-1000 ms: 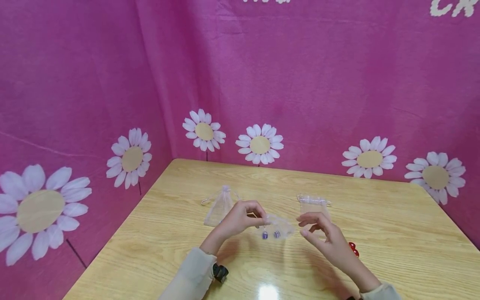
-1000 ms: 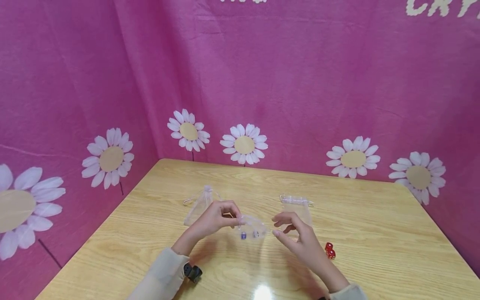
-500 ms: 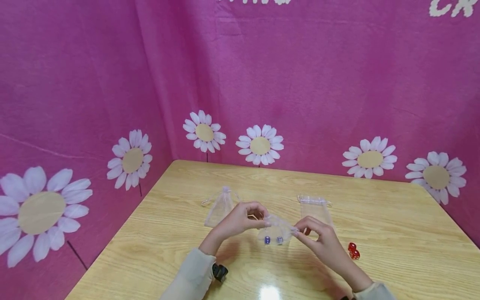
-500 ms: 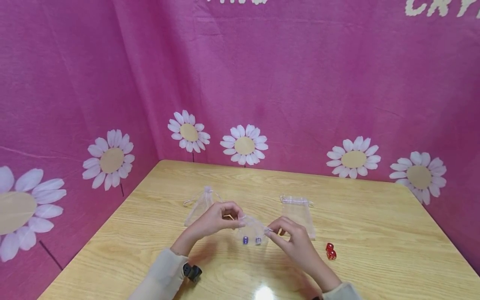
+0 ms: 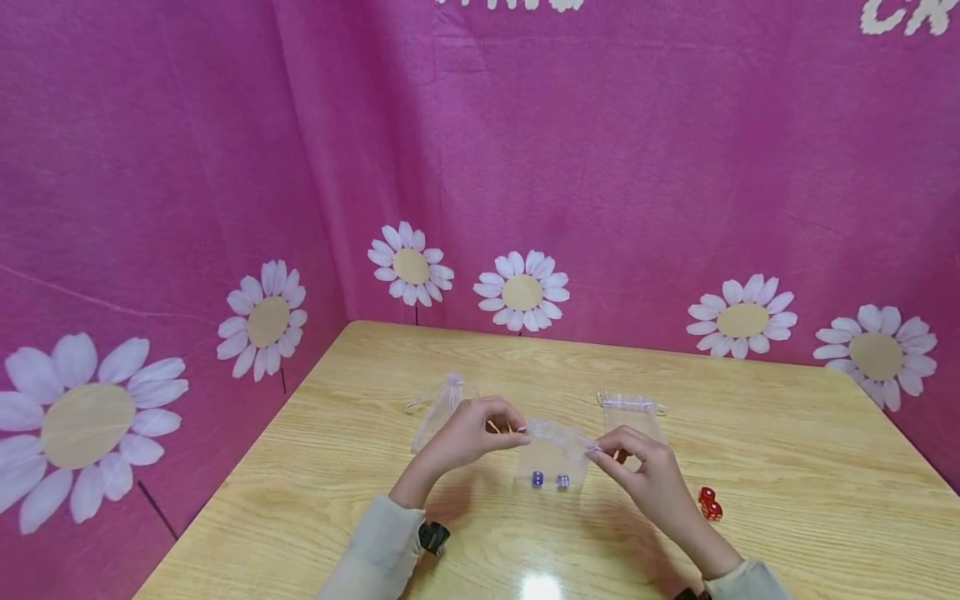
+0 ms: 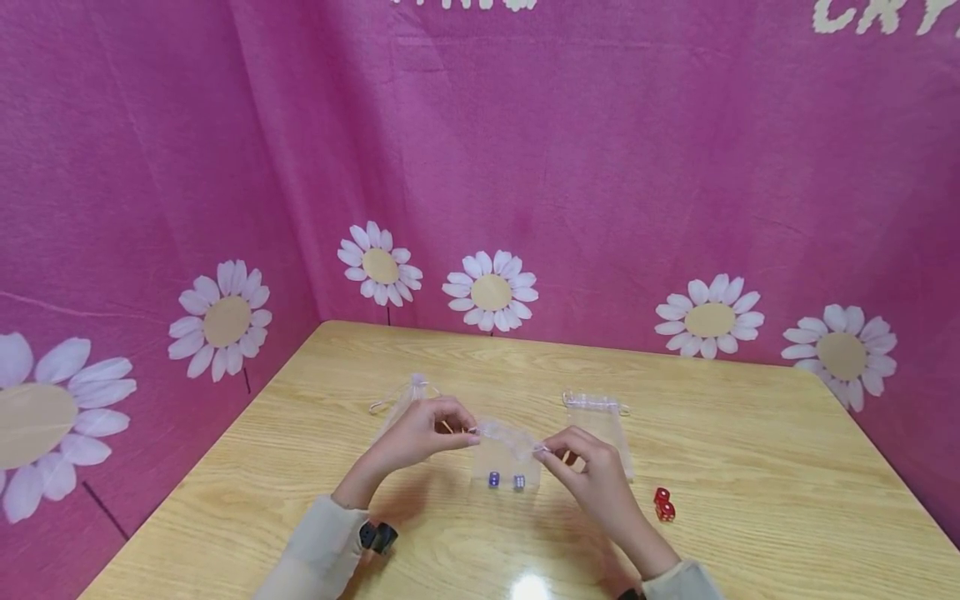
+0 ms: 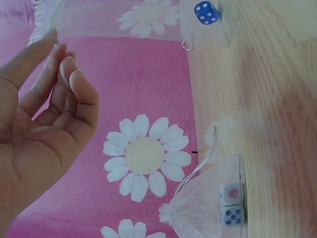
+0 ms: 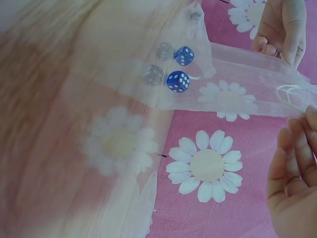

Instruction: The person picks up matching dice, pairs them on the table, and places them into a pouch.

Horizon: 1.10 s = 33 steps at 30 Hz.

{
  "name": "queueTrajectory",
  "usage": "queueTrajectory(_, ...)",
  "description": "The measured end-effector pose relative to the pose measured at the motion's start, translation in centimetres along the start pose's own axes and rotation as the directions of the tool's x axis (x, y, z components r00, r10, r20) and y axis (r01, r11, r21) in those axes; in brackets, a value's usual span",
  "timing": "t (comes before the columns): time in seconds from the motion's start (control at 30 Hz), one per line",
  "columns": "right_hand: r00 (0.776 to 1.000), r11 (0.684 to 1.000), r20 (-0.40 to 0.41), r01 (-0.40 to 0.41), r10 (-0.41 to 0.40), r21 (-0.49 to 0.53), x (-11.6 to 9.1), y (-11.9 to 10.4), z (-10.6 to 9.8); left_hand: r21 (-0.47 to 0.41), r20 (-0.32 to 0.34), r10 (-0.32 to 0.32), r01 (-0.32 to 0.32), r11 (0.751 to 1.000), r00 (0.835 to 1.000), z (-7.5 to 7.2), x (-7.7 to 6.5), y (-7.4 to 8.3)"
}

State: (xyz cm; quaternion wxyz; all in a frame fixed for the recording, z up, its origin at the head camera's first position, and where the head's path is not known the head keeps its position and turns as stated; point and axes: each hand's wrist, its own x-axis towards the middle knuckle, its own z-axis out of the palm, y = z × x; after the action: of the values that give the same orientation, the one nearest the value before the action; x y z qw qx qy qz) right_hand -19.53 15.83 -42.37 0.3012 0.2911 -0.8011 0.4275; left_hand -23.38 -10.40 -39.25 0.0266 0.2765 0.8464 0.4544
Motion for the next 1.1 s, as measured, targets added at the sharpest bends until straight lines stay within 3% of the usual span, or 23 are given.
queueTrajectory(0.47, 0.996, 0.996, -0.001, -0.090, 0.090, -0.022, 0.0, 0.2, -0.8, -0.007, -0.043, 0.000, 0.000, 1.000, 0.999, -0.7, 0.1, -0.3)
queueTrajectory(0.8, 0.986, 0.990, -0.101, -0.134, 0.130, -0.031, 0.2, 0.3, -1.2, 0.025, -0.047, 0.015, -0.014, 1.000, 0.999, -1.3, -0.1, -0.5)
queueTrajectory(0.93, 0.962, 0.968, -0.111, -0.252, 0.249, -0.017, 0.3, 0.3, -1.8, 0.032, -0.046, 0.011, -0.009, 0.999, 0.999, -1.7, -0.1, -0.7)
queueTrajectory(1.1, 0.904, 0.911, -0.125, -0.413, 0.409, -0.005, 0.4, 0.7, -2.7, 0.021, -0.085, -0.003, 0.004, 1.000, 0.996, -2.6, -0.3, -1.1)
